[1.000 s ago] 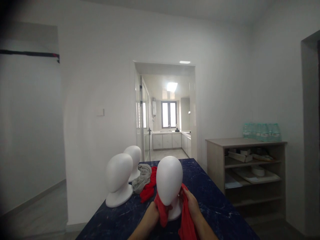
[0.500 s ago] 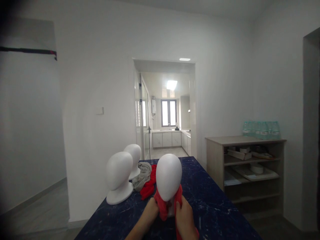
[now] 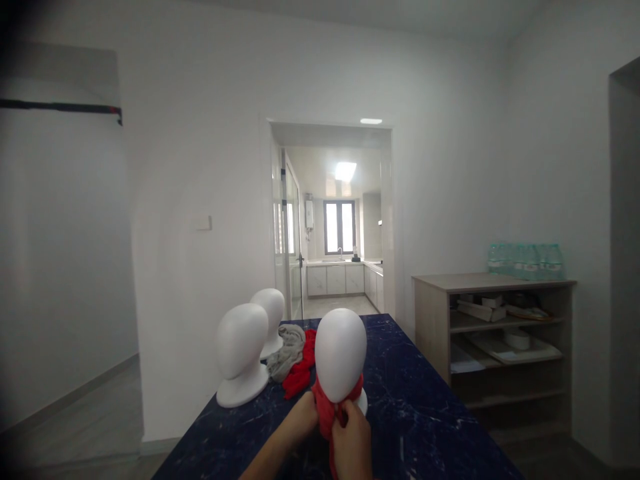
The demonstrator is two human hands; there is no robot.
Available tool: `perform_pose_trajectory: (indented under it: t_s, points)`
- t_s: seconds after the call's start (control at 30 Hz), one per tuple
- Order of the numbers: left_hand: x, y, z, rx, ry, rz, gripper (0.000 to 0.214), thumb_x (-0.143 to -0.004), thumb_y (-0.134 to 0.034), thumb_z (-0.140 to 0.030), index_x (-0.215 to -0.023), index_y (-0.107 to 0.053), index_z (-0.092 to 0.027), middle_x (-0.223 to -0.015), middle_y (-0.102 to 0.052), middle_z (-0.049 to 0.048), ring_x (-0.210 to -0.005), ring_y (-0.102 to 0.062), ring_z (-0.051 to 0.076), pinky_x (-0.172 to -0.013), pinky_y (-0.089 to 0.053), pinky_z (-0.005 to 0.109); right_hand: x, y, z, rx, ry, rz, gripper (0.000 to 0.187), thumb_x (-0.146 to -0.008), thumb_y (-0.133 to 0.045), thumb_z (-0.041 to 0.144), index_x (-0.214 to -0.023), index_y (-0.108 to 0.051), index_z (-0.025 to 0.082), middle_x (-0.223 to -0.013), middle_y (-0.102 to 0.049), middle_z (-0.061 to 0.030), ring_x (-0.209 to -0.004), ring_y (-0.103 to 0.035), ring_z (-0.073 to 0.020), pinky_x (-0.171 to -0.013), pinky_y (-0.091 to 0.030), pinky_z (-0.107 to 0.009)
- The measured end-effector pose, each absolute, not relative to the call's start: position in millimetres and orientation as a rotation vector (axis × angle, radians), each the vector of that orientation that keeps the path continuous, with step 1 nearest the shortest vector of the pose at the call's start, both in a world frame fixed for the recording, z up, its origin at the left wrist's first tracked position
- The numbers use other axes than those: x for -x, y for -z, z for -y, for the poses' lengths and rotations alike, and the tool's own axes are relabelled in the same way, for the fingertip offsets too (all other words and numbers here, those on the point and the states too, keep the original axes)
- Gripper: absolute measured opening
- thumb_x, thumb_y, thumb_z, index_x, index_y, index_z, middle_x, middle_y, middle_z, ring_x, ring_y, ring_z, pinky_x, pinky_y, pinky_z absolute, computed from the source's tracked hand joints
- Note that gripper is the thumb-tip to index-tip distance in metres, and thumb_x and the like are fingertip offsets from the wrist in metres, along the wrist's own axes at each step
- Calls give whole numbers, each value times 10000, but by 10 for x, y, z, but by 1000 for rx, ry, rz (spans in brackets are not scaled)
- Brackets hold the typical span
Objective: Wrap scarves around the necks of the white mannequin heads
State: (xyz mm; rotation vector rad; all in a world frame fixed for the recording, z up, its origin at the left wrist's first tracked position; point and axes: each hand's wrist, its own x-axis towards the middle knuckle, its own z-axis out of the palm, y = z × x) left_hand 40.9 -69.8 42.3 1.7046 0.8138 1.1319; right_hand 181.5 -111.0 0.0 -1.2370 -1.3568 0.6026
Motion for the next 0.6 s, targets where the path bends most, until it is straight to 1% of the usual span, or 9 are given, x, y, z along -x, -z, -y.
perform_pose_trajectory:
  t_s: [0.1,0.2,0.3,0.4,0.5,0.53,0.6]
  points:
    - [-409,-467,750,-1702,-1111,-844,155,-762,-795,-206,-898,-833,-142,-946,-833,120,-936,-729,315,-964,-535,396,-1783,-20,1088,1180,-643,1394,275,-843,-561,306,-957,-793,211,-979,-824,-121,-907,-748,-292,-800,-520,-320]
    - [-405,-450,745,-1733,-1102,-907,190,-755,-781,-194,-925,-843,-136,-929,-835,117,-924,-730,315,-928,-546,382,-1789,-41,1059,1147,-701,1391,319,-742,-568,243,-948,-810,211,-982,-830,-113,-937,-756,-310,-842,-537,-338]
    - [-410,-429,723,-1766,-1077,-976,197,-755,-752,-192,-920,-851,-148,-843,-827,102,-907,-733,318,-874,-561,376,-1811,-43,1061,1061,-862,1366,410,-655,-561,217,-983,-805,194,-999,-834,-101,-967,-763,-325,-890,-554,-364]
    - [-434,-438,725,-1771,-1082,-1016,232,-723,-740,-164,-925,-855,-159,-792,-819,85,-933,-737,332,-898,-567,390,-1817,-48,1106,1017,-963,1364,506,-642,-610,228,-1118,-774,183,-1078,-831,-99,-1027,-759,-336,-928,-558,-386]
    - [-471,-462,752,-1762,-1077,-1016,269,-723,-714,-157,-951,-857,-152,-875,-835,103,-988,-749,359,-919,-573,412,-1808,-99,1174,1166,-834,1378,613,-640,-721,256,-1251,-714,212,-1146,-817,-117,-1055,-755,-341,-906,-549,-373]
    - [-485,-470,764,-1756,-1087,-1010,281,-730,-705,-157,-966,-857,-152,-900,-837,111,-1015,-750,368,-935,-571,421,-1806,-127,1196,1232,-777,1383,607,-656,-740,270,-1260,-705,226,-1143,-815,-125,-1049,-758,-341,-885,-543,-364]
    - [-511,-479,787,-1738,-1129,-998,309,-734,-702,-154,-1003,-853,-159,-935,-839,119,-1079,-743,377,-990,-557,439,-1812,-191,1232,1338,-703,1407,533,-715,-734,294,-1246,-705,256,-1112,-818,-129,-1032,-765,-335,-845,-526,-346]
